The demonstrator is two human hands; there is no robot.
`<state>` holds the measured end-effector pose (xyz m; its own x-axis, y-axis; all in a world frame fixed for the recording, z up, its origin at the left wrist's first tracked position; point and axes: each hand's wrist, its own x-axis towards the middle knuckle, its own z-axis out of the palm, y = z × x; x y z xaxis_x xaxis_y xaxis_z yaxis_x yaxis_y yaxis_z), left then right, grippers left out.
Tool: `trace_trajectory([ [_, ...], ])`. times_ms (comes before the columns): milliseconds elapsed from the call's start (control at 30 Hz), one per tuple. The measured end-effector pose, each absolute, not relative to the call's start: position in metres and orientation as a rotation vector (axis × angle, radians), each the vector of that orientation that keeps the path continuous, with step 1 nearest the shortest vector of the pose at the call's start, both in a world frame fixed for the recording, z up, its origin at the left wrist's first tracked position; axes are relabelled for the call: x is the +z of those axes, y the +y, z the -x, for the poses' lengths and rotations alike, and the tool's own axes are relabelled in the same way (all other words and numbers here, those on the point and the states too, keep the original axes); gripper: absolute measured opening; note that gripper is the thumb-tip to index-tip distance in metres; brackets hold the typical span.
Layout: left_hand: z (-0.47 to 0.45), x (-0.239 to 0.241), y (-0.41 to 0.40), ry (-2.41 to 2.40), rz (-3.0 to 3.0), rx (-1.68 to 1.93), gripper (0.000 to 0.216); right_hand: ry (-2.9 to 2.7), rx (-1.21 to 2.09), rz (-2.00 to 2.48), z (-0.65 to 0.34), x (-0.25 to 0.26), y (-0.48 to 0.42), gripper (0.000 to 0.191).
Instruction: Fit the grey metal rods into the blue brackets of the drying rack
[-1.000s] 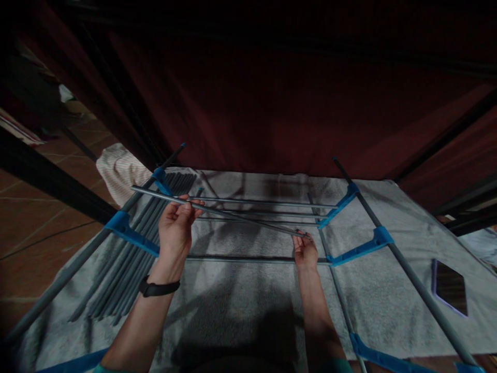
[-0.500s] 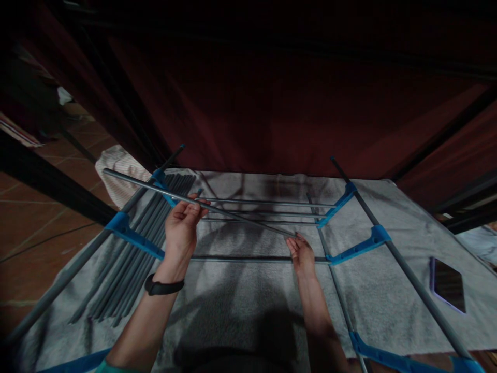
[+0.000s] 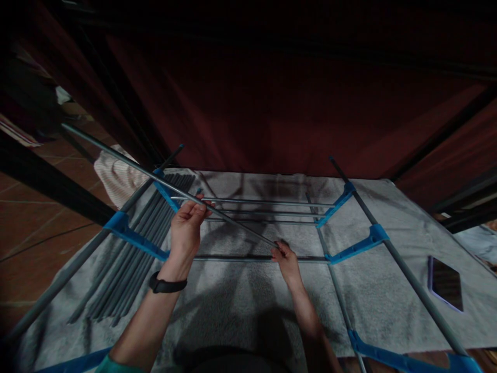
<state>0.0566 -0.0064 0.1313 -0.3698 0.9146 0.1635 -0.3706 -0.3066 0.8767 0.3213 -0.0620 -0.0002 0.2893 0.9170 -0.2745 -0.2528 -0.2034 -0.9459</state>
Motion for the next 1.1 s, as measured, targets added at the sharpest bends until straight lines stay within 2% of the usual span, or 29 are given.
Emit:
trace_trajectory([
  [500,-0.069,0.112,-0.008,0.948,-0.831,1.666,0.035,-1.294,1.239,1.505,-0.290,-0.004,-0.117,0.031],
  [1100,-0.094,0.080,-0.041,1.032,-0.802,1.535,0.031,-1.220,1.389,1.430,-0.242,-0.004,-0.130,0.030],
])
